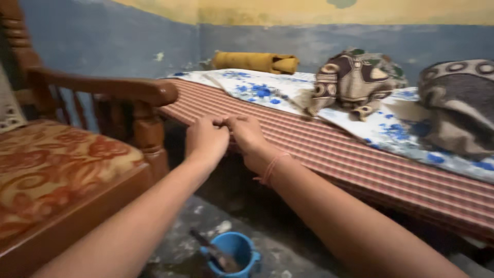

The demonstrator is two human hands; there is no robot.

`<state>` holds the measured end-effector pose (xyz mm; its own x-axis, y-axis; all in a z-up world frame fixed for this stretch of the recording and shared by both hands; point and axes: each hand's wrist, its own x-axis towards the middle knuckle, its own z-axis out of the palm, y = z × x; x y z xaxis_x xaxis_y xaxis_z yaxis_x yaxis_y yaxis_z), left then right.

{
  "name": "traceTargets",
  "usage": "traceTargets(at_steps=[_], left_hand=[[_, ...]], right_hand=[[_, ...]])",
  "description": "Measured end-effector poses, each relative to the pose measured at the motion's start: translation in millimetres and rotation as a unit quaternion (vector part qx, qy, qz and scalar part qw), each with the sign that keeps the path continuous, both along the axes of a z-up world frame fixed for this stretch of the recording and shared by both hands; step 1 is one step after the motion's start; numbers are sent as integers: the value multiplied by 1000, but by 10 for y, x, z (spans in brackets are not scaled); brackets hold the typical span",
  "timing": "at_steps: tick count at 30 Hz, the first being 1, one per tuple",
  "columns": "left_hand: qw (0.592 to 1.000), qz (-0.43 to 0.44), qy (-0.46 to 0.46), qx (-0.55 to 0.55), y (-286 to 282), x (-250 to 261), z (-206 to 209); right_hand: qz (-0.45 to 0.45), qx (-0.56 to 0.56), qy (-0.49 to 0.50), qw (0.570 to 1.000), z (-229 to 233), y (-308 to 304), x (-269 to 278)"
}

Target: The person removes a patterned cushion from a wooden chair and places it on a nearby bed. They then dip a brush into a blue bucket of water and scrub the wooden frame of the chair, focusing on the legs and seat frame. The person repeatedly dips the brush into the water and continues scrubbing the chair's wooden surfaces.

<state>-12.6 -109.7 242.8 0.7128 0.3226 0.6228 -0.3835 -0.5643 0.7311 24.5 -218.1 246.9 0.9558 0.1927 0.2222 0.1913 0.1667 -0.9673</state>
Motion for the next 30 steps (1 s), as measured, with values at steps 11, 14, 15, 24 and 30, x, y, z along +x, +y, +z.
traceTargets(at_steps=[11,14,15,24,30], left_hand=[[986,156,-1,-53,2424,-740,164],[976,200,-4,-82,2924,-866,137],[972,222,-12,-71,3046,-869,124],[950,303,-54,-62,3810,-767,-223],[914,400,-67,-21,4365,-689,-610]], right_hand=[[47,-43,-191,979,26,2643,-302],[74,-14,-129,989,73,3228,-529],[46,-30,-162,985,72,3396,-583],[85,-41,-245,965,-265,4262,-350],[230,63,-243,940,-874,5144,-22]])
